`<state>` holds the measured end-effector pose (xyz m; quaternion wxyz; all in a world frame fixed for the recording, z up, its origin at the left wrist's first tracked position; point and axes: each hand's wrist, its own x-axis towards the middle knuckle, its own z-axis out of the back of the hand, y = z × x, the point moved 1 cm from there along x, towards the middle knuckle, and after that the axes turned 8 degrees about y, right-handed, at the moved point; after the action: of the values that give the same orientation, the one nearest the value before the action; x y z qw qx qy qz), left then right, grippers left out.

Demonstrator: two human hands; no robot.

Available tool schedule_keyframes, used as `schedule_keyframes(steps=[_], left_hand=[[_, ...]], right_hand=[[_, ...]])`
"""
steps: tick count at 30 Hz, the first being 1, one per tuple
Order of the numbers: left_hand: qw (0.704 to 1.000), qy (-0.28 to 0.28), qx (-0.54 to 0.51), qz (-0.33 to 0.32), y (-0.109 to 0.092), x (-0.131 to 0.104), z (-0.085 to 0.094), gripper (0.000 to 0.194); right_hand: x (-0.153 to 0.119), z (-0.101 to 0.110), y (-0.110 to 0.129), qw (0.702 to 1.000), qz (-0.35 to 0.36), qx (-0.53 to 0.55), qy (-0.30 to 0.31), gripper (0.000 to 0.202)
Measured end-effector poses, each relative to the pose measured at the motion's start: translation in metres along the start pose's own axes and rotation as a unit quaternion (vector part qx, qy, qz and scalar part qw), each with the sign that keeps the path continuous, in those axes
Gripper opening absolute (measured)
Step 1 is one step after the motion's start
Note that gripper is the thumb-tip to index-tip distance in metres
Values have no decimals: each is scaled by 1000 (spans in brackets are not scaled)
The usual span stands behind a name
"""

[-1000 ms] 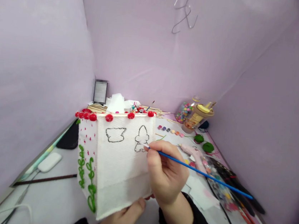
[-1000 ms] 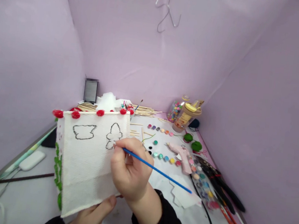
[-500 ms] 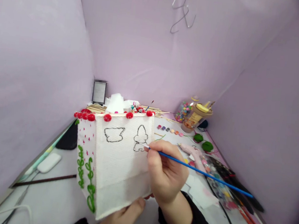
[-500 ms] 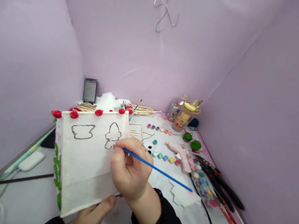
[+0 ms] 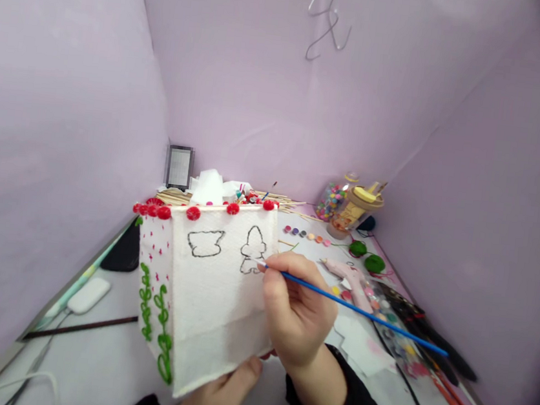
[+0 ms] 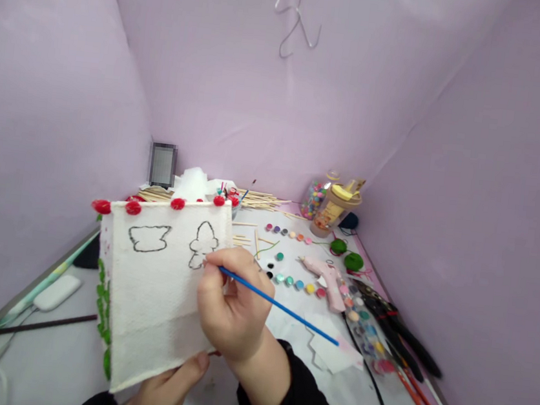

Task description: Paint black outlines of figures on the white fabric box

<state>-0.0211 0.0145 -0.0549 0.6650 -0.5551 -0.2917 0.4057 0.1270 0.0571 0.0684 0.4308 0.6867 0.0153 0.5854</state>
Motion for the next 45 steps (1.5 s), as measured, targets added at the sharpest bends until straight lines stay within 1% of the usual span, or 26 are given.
schedule_keyframes(steps=[3, 6, 10, 14, 20, 25, 32, 37, 41, 43, 45], left_hand=[[999, 39, 2, 11, -5, 2, 0, 53], [999, 48, 10, -8, -10, 3, 2, 56], [999, 50, 19, -8, -8, 2, 4, 53], [997, 59, 40, 10, -2, 1, 3, 59], [998, 41, 54, 18, -1, 0, 4, 64], [996, 62, 63, 11, -1, 1, 5, 59], [997, 64, 46, -4, 2, 1, 4, 53], [997, 60, 44, -21, 0, 1, 3, 54], [998, 37, 42, -18, 8, 0, 3, 54], [999, 34, 38, -9, 16, -1, 3, 54], [999, 41, 34, -6, 23, -2, 3, 54]], right_hand=[[0, 0, 0, 1000, -3, -7, 2, 21], [-1, 0, -1, 1000, -4, -5, -1, 22], [-1, 0, -1, 1000, -8, 2, -6, 22], [-1, 1, -1, 1000, -5, 3, -8, 22], [0, 0, -1, 1000, 1, 3, -24, 23], [-1, 0, -2, 1000, -5, 0, -29, 23], [-1, 0, -3, 999, -10, -2, -34, 23], [-4, 1, -7, 999, -9, 13, -52, 24], [-11, 1, -13, 994, -14, 68, -82, 22], [-13, 0, -15, 991, -22, 93, -89, 21], [-12, -1, -15, 991, -26, 104, -85, 21]])
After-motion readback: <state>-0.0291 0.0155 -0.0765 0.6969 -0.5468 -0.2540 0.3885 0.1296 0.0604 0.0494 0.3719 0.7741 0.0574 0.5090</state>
